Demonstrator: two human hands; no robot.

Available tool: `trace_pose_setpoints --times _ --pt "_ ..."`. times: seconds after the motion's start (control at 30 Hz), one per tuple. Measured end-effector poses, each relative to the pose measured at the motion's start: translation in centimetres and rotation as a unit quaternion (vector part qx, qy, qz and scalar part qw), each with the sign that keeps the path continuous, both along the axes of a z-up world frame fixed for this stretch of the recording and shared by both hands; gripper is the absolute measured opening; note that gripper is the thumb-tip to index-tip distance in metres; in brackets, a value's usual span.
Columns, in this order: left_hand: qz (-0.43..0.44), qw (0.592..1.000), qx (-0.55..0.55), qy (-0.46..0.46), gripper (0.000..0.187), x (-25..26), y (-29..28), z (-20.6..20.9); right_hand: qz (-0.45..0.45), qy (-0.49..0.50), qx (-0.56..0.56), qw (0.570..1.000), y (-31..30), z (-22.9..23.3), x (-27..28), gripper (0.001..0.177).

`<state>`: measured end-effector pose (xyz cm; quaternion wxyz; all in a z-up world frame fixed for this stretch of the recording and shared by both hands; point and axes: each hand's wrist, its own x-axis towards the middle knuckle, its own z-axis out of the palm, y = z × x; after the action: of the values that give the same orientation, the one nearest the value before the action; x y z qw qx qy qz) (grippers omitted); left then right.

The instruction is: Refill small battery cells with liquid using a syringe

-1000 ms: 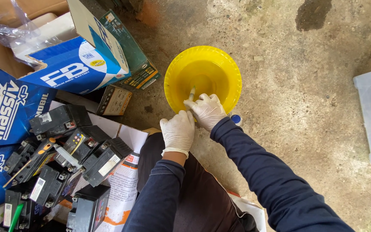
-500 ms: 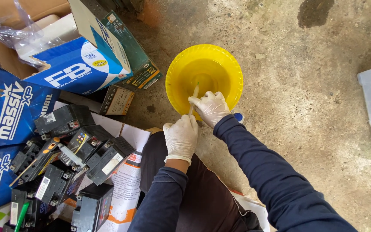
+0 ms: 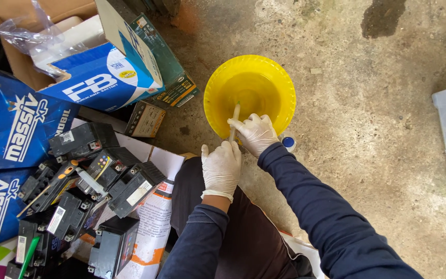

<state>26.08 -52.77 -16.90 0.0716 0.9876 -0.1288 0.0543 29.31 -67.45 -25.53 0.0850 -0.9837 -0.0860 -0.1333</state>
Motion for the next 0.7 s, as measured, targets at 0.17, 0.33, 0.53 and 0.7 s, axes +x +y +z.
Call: trace_pose_setpoints --times 0.17,0.33,0.53,0.7 --pt "-0.001 1.0 0.004 -0.013 0.039 -0.2 -0.1 0.0 0.001 0.038 0.016 0.999 -0.2 -0.4 -0.1 0.035" --pt "0.007 0.999 0.011 -0.03 0.036 -0.1 -0.1 -0.9 0.015 0.065 0.007 0.998 0.1 -0.9 0.2 0.039" --pt "0.01 0.999 -0.003 -0.048 0.033 0.3 -0.2 -1.2 0.024 0.061 0.022 0.998 -0.3 -0.5 0.6 0.03" --pt "0.018 1.0 -0.015 -0.01 0.035 0.7 0.0 -1.2 0.036 0.062 0.066 0.995 -0.2 0.5 0.7 0.026"
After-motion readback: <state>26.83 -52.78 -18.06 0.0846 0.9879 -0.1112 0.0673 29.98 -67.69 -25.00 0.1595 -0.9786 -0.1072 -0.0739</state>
